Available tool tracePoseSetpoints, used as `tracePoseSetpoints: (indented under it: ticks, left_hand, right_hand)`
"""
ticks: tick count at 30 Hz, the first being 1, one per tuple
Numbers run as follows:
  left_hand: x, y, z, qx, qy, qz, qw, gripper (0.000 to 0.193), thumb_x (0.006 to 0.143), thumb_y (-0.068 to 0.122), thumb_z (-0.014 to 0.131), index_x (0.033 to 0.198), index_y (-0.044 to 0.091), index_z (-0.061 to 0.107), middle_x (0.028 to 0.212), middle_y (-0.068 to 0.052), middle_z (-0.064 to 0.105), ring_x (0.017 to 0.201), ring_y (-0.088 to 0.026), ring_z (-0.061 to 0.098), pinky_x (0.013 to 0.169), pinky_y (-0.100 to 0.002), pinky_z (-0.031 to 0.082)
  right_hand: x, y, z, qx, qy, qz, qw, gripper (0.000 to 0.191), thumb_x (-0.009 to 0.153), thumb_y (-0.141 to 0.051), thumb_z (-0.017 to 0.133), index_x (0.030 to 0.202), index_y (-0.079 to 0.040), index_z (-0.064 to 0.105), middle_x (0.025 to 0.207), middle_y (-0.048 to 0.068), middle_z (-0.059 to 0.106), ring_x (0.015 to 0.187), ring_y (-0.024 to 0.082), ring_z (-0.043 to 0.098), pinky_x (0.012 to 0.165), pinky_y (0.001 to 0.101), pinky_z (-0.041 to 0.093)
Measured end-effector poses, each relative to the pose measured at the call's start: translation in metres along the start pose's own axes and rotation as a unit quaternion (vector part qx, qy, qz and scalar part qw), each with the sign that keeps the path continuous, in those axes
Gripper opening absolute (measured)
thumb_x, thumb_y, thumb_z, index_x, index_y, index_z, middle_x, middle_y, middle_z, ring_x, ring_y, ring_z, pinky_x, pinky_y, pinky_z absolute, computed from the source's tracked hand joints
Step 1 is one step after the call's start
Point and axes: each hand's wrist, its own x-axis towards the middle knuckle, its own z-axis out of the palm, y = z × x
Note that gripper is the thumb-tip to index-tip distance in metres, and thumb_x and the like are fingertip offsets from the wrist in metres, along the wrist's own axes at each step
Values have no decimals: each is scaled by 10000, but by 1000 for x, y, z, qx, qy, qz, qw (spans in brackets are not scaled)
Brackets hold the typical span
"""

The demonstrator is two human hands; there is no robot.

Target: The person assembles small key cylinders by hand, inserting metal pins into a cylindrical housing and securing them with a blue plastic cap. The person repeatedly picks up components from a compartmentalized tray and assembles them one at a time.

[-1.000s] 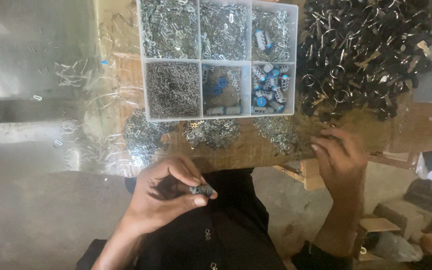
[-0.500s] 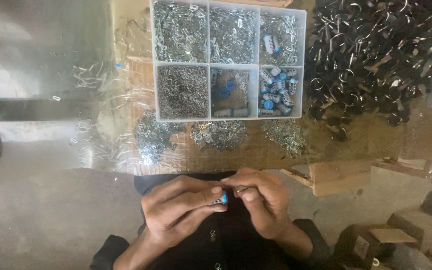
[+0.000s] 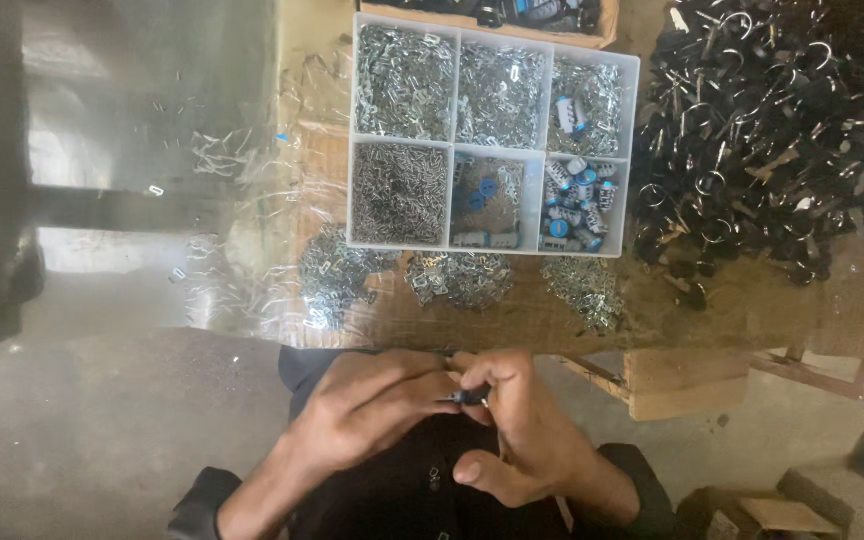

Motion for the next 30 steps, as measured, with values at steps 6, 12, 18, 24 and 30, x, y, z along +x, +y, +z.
tracePoseSetpoints:
  ticks: [6, 12, 18, 24, 30]
  left_hand:
    - [-12, 0, -15, -10, 106, -20, 994, 292, 840, 180, 881, 1024, 26, 713, 984, -80, 749, 897, -218, 795, 723, -302, 654]
    - [-15, 1, -19, 43, 178, -69, 981, 228, 834, 52, 859, 985, -4, 699, 930, -112, 746, 816, -214, 767, 669, -285, 607]
    - [-6, -1, -18, 53, 179, -95, 978, 162, 846, 27, 820, 964, 10, 710, 905, -95, 748, 790, -185, 755, 651, -284, 582]
    - [29, -7, -12, 11, 125, -93, 988, 203, 909, 51, 793, 1081, 4, 694, 993, -110, 737, 813, -194, 748, 675, -282, 581]
    - [90, -15, 19, 98, 55, -69, 991, 249, 926, 78, 793, 1155, 54, 697, 1014, -80, 701, 800, -218, 702, 683, -348, 599]
  right_hand:
    - [14, 28, -54, 110, -114, -154, 975, 687, 1074, -643, 291, 1165, -130, 739, 997, 55, 794, 1004, 277, 764, 1020, 559, 495]
    - [-4, 33, -69, 160, 259, -207, 930, 782, 1016, -689, 310, 1515, -113, 484, 1291, 195, 713, 1010, 259, 757, 883, 447, 634]
    - [-46, 74, -108, -57, 511, -151, 845, 436, 1171, -369, 505, 1443, -36, 578, 1138, 178, 714, 974, 207, 694, 728, 315, 558]
    - [-96, 100, -116, -412, 458, 145, 774, 112, 1055, -38, 706, 1148, 19, 679, 1071, 155, 654, 936, 240, 590, 806, 385, 468]
    - [-102, 94, -111, -440, 387, 189, 788, 180, 970, -49, 769, 1117, -20, 669, 1180, 147, 660, 1083, 264, 627, 944, 404, 517]
